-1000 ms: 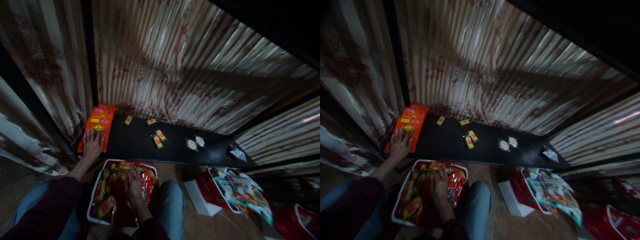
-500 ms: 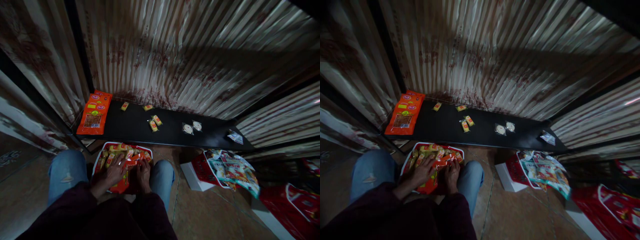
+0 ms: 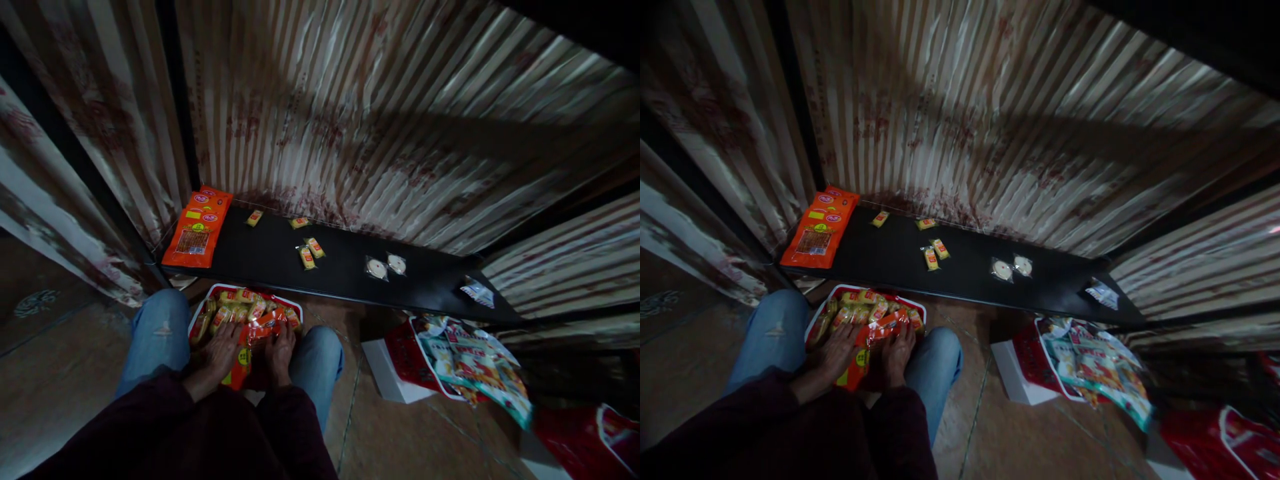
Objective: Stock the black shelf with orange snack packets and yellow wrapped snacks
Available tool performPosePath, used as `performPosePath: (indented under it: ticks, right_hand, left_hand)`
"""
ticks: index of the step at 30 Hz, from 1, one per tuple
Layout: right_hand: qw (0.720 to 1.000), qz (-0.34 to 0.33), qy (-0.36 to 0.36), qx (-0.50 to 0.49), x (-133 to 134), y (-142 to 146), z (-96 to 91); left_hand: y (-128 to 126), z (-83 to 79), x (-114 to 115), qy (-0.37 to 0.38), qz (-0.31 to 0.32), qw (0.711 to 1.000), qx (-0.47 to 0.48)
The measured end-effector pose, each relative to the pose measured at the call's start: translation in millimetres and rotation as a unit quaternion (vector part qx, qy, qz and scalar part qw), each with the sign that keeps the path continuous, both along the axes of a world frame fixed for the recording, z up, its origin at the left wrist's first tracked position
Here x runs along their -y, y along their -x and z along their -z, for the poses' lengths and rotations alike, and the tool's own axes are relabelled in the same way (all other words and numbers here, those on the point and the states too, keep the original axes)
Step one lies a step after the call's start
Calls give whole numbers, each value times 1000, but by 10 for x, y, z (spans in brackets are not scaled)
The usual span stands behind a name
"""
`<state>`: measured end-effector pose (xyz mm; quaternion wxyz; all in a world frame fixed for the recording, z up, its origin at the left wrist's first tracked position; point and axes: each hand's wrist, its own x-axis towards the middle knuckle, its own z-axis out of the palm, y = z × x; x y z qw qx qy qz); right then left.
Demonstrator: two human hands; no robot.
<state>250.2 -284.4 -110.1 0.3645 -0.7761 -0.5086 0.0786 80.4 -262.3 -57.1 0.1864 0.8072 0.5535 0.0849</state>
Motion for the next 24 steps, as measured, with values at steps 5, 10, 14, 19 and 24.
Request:
performPosePath:
  ticks: [5,10,14,19,24]
  right_hand:
    - [999,0,-46,26,-27,-34,121]
    - [999,0,-43,18,-52,-69,149]
    - [999,-15,-49,-3,-41,-51,41]
    - [999,-6,-18,-33,-49,-15,-57]
    - [994,40,13,-101,-64,-27,-54]
  left_hand:
    - [1,-4,-24,41,-17,997,66]
    - [-56,-206,-132,142,-54,976,154]
    - [-45,-295,-249,172,-148,959,172]
    - [70,-258,-325,153,-131,973,109]
    - [171,-227,-329,147,-132,977,77]
